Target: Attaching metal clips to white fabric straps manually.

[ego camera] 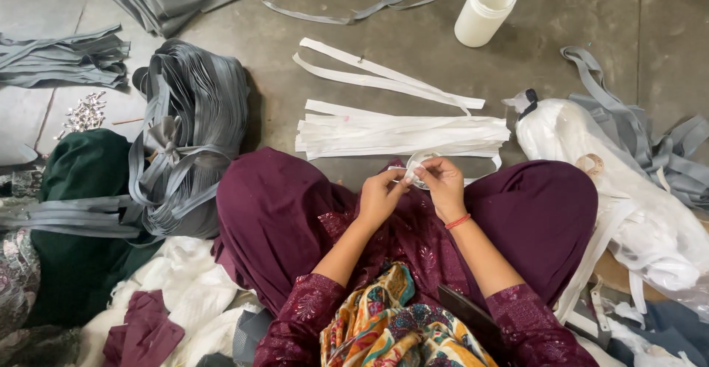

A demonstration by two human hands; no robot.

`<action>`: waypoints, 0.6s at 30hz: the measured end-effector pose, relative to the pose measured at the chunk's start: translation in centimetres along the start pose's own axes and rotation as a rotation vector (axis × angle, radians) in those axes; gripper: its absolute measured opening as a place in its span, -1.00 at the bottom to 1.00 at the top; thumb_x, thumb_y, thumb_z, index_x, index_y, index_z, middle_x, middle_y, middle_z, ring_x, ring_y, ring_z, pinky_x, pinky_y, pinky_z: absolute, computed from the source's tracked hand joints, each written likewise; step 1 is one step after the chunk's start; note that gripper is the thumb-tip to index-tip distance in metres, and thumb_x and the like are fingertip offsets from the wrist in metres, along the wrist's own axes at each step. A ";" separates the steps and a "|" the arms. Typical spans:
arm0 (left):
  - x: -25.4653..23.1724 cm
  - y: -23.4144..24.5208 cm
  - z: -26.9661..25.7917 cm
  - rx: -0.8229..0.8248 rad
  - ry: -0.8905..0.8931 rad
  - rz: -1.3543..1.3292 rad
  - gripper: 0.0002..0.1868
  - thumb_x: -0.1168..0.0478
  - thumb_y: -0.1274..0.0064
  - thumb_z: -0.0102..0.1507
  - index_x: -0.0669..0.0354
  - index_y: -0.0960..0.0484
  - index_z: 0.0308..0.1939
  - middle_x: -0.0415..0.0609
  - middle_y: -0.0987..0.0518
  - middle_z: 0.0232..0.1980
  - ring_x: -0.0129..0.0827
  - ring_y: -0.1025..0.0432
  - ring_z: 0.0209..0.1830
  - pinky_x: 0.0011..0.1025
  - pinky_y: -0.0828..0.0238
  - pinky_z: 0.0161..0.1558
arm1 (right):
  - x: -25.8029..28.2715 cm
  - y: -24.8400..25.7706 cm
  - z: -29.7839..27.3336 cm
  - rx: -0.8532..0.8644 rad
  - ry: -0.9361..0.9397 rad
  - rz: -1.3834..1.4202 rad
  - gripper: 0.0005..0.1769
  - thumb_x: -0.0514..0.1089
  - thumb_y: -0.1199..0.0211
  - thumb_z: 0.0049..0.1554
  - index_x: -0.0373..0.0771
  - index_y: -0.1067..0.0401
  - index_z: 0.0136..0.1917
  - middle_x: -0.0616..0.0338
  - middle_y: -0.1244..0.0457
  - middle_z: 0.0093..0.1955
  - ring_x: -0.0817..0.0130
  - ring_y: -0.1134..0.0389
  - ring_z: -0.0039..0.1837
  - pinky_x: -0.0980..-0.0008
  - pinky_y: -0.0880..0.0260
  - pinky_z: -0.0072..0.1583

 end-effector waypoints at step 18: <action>3.8 -1.0 0.7 -0.050 0.083 -0.318 -0.83 0.29 -0.10 0.35 0.35 -0.68 -0.09 -0.08 -0.69 -0.22 -0.45 -0.60 -0.38 -0.53 -0.46 -0.32 | 1.6 -1.9 -0.8 0.124 0.092 -0.415 -0.95 -0.35 -0.35 0.15 -0.33 -0.49 -0.10 0.28 -0.30 -0.05 0.56 -0.30 -0.06 0.55 -0.34 -0.03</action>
Point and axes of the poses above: each hand's wrist, its own z-axis towards the middle knuckle, its own y-axis out of the back of the hand, x = y × z, the point moved 3 cm from there along z, towards the middle knuckle
